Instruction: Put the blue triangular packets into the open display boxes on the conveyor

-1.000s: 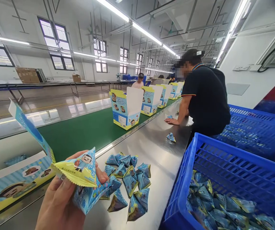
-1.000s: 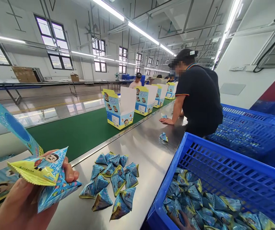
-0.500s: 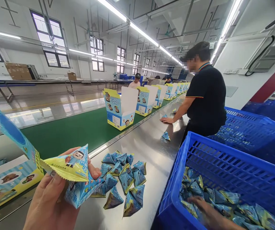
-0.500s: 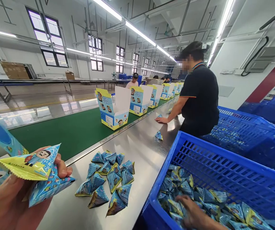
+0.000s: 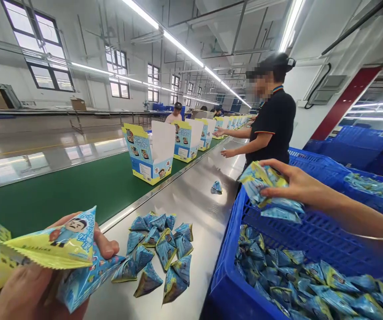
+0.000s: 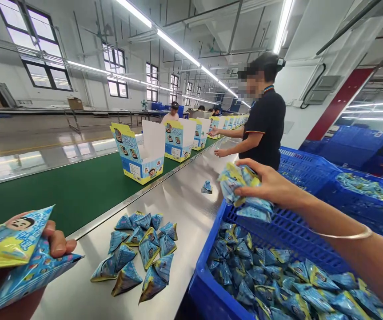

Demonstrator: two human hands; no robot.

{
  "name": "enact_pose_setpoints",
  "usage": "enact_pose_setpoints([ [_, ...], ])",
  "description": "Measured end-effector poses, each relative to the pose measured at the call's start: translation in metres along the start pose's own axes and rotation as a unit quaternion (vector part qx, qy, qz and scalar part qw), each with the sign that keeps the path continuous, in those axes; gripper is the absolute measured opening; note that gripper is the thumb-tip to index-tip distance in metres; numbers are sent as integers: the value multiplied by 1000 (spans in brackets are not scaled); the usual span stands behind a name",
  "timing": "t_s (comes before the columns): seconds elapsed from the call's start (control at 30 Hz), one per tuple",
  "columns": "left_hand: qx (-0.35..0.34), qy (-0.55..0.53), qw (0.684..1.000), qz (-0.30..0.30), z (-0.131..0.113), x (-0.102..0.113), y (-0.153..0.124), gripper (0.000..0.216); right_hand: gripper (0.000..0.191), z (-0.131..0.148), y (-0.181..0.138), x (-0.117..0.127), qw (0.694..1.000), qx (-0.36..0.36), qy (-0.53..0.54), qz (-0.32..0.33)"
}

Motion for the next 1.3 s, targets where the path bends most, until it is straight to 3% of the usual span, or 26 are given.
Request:
enact_pose_setpoints([
  [0.07, -41, 36, 999, -2, -5, -27, -18, 38, 94, 31, 39, -36, 997, 62, 21, 40],
  [0.17, -48, 55, 997, -14, -5, -53, -33, 47, 90, 45, 92, -121, 987, 93, 15, 133],
  [0.3, -73, 58, 995, -48, -1, -61, -32, 56, 86, 30, 135, -239, 971, 56, -75, 222],
  [0.37, -93, 51, 993, -51, 2, -62, -30, 57, 83, 17, 146, -279, 964, 41, -92, 244],
  [0.43, -97, 40, 993, -45, 6, -63, -28, 59, 80, 3, 152, -304, 961, 26, -107, 255],
  [0.53, -73, 19, 996, -54, 16, -65, -28, 61, 77, -19, 157, -318, 957, 11, -124, 262],
  [0.7, -36, 9, 998, -50, 33, -71, -8, 58, 73, -38, 164, -314, 941, 5, -154, 300],
  [0.83, -31, 24, 998, -39, 45, -65, 14, 56, 66, -28, 173, -312, 926, 46, -185, 325],
  [0.93, -32, 42, 998, -43, 55, -54, 28, 57, 48, -13, 176, -314, 920, 96, -212, 316],
  [1.03, -79, 87, 992, -41, 68, -50, 58, 56, 36, -4, 179, -317, 918, 107, -241, 295],
  [1.1, -146, 196, 969, -21, 75, -62, 96, 48, 28, -2, 181, -320, 921, 102, -259, 273],
  [1.17, -215, 379, 900, 13, 81, -86, 144, 40, 25, -1, 182, -322, 925, 101, -267, 251],
  [1.3, -251, 543, 799, 63, 94, -139, 254, 40, 33, 6, 179, -322, 930, 119, -266, 222],
])
Point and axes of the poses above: each hand's wrist, its own y-axis towards the middle knuckle, its own x-axis out of the back of the hand, z = x × y, the point moved 4 cm from there along y, towards the middle knuckle, and after that the axes turned 5 degrees about z, right-handed, at the moved point
